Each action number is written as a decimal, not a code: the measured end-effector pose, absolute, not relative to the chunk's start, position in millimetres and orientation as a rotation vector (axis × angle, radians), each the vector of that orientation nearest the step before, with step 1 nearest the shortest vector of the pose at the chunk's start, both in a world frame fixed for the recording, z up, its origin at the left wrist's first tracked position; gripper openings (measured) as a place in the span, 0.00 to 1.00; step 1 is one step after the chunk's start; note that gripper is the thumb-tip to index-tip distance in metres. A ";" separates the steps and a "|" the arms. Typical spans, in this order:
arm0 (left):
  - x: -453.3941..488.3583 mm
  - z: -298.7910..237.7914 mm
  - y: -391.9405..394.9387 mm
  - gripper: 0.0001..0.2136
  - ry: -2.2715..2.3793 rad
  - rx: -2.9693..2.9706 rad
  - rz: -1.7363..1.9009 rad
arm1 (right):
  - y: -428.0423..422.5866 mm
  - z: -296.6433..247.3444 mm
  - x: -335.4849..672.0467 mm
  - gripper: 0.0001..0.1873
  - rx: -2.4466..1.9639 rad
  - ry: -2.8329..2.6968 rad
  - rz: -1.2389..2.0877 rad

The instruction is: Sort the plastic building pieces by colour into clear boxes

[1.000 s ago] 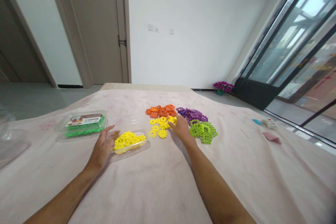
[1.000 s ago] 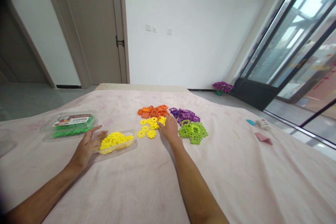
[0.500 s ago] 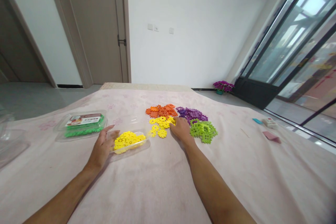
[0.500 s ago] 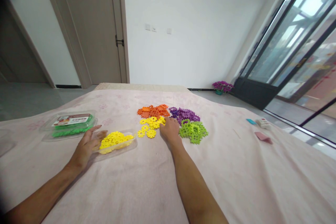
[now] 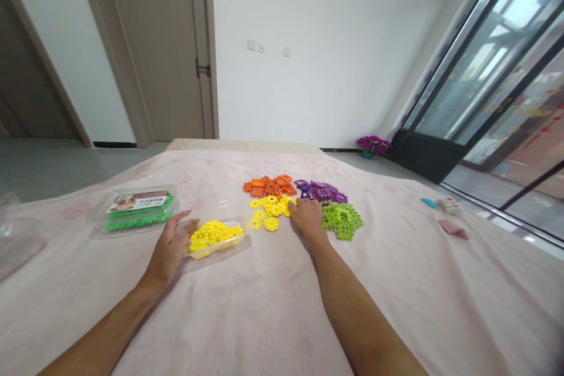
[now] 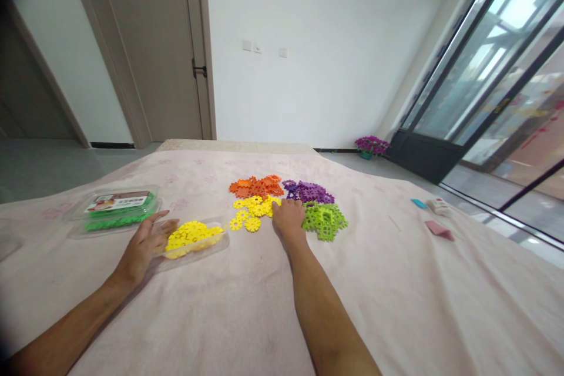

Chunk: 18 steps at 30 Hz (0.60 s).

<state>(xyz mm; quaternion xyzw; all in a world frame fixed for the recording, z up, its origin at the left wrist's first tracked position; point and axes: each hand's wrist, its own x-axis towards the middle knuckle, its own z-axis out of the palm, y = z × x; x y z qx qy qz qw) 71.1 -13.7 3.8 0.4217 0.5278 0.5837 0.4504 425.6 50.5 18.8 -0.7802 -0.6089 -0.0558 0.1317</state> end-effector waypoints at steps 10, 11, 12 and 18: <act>70.9 1.8 -12.6 0.32 1.278 1.024 1.455 | 50.5 27.1 424.5 0.26 -2.321 -1.736 -0.065; 71.1 2.0 -12.8 0.32 1.277 1.021 1.455 | 51.2 27.2 424.5 0.27 -2.333 -1.718 -0.041; 71.3 2.2 -13.0 0.32 1.275 1.015 1.455 | 51.9 27.2 424.4 0.29 -2.342 -1.703 -0.020; 71.2 2.2 -13.1 0.31 1.284 1.023 1.450 | 56.0 26.0 424.2 0.32 -2.344 -1.668 0.049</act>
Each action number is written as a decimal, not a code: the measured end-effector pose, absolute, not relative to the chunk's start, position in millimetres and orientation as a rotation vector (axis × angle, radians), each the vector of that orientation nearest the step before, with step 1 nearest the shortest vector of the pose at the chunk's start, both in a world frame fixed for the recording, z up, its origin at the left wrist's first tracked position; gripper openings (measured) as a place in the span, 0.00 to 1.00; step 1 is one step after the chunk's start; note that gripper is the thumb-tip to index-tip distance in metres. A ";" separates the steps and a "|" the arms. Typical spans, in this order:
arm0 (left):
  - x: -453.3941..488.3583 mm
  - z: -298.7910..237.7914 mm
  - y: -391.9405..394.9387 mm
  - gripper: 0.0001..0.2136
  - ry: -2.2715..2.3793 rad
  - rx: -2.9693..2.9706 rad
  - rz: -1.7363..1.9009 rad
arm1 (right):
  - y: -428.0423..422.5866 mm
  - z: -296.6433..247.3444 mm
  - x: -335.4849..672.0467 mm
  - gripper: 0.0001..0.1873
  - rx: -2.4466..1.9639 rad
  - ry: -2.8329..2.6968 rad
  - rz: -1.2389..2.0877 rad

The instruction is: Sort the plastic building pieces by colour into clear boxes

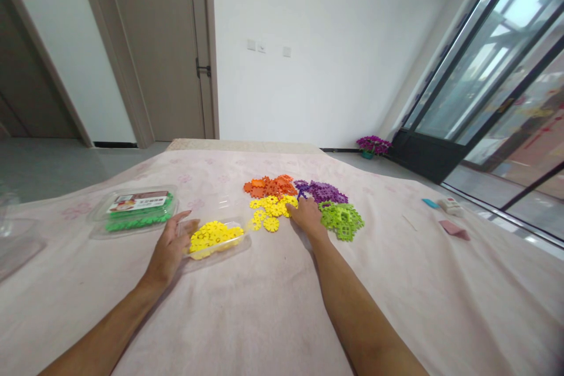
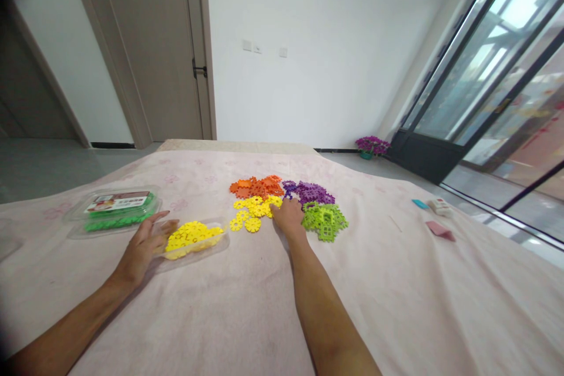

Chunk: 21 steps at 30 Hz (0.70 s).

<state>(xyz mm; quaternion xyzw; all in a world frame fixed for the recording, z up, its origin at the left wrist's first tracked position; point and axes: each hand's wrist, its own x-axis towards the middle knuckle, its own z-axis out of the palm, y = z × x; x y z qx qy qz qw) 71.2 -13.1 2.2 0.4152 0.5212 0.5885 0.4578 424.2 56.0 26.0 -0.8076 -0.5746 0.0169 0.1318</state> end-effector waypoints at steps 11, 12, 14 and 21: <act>70.9 2.8 -13.3 0.32 1.281 1.026 1.433 | 70.0 18.3 431.2 0.35 -2.198 -1.571 0.331; 70.9 2.6 -13.4 0.32 1.278 1.026 1.436 | 71.2 17.0 431.0 0.34 -2.185 -1.566 0.336; 70.6 1.7 -13.3 0.33 1.269 1.024 1.445 | 72.9 14.6 429.8 0.32 -2.170 -1.553 0.338; 67.7 -3.4 -10.0 0.32 1.271 1.045 1.441 | 74.7 7.5 423.8 0.25 -2.055 -1.494 0.316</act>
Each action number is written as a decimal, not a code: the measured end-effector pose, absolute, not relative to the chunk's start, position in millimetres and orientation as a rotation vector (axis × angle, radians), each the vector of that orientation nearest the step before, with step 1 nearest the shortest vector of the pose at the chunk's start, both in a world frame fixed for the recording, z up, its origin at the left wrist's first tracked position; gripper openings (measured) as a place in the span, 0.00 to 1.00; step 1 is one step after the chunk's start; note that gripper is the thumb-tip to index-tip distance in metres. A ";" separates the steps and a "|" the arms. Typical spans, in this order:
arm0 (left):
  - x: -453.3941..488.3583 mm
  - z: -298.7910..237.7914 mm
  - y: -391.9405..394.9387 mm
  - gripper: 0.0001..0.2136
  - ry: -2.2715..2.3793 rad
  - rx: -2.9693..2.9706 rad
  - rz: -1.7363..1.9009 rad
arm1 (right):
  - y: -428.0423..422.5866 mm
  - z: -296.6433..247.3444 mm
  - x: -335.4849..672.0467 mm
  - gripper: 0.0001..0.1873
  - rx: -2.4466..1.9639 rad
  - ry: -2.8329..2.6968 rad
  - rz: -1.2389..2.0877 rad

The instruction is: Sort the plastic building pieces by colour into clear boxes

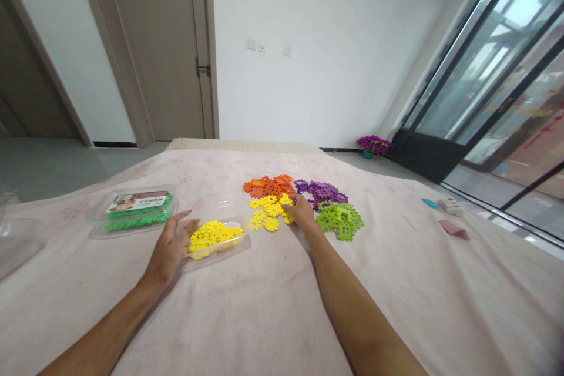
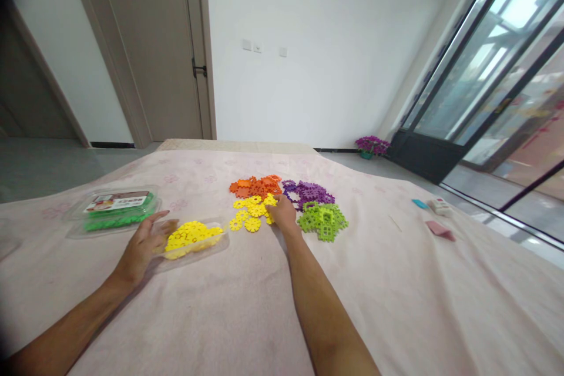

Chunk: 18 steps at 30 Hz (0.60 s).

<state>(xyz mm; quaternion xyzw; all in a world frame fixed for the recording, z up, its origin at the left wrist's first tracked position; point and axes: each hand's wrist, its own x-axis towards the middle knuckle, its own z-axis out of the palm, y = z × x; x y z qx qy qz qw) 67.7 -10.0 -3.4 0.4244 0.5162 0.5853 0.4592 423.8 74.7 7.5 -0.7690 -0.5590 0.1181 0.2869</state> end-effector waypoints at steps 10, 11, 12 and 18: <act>69.5 -1.0 -11.7 0.32 1.261 1.018 1.440 | 79.8 -0.9 418.5 0.23 -1.485 -1.024 0.749; 69.4 -1.1 -11.6 0.32 1.262 1.023 1.439 | 80.1 0.5 416.8 0.24 -1.434 -0.986 0.780; 69.3 -1.4 -11.3 0.32 1.264 1.027 1.438 | 80.1 2.4 415.0 0.25 -1.395 -0.958 0.800; 68.1 -3.2 -9.9 0.32 1.283 1.067 1.438 | 71.9 25.6 396.3 0.28 -1.218 -0.919 0.951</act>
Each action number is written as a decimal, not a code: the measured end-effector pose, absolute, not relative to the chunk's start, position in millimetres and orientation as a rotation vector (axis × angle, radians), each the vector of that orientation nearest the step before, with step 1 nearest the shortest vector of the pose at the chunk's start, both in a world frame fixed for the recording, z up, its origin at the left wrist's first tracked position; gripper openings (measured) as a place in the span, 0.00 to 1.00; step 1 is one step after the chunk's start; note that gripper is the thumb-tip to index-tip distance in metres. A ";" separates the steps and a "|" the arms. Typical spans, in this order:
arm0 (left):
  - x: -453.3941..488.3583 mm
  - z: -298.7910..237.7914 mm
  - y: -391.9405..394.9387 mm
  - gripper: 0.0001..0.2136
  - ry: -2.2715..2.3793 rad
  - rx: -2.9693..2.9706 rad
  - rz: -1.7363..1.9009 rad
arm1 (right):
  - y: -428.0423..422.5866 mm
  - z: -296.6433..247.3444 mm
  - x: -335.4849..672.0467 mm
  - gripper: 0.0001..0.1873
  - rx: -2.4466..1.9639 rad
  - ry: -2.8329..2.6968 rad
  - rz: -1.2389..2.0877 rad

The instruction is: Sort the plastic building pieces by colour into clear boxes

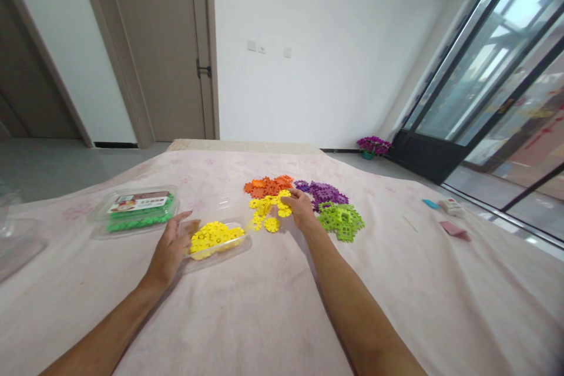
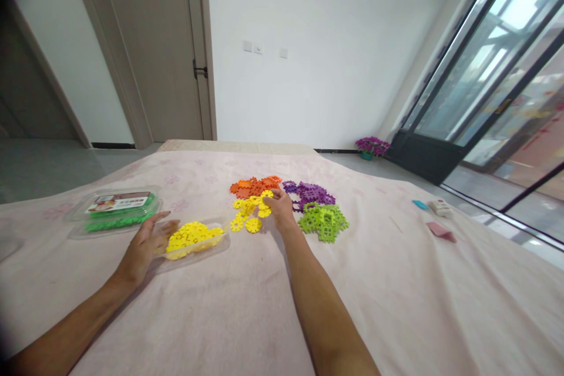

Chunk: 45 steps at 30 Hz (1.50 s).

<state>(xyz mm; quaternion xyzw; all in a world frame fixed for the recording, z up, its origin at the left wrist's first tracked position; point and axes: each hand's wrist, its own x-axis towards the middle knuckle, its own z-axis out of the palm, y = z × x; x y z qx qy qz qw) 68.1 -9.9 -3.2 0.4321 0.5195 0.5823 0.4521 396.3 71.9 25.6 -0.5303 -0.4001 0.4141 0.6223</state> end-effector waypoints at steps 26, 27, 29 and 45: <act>71.3 6.2 -14.5 0.30 1.339 1.141 1.443 | 51.6 47.1 377.1 0.46 -1.512 -2.199 0.349; 71.1 5.7 -14.3 0.30 1.330 1.136 1.449 | 50.0 46.5 380.7 0.51 -1.566 -2.278 0.371; 70.6 4.8 -14.0 0.31 1.318 1.127 1.447 | 46.4 44.5 382.7 0.57 -1.678 -2.368 0.414; 68.4 -2.0 -10.9 0.32 1.277 1.072 1.437 | 39.0 44.2 369.1 0.14 -1.830 -2.486 0.011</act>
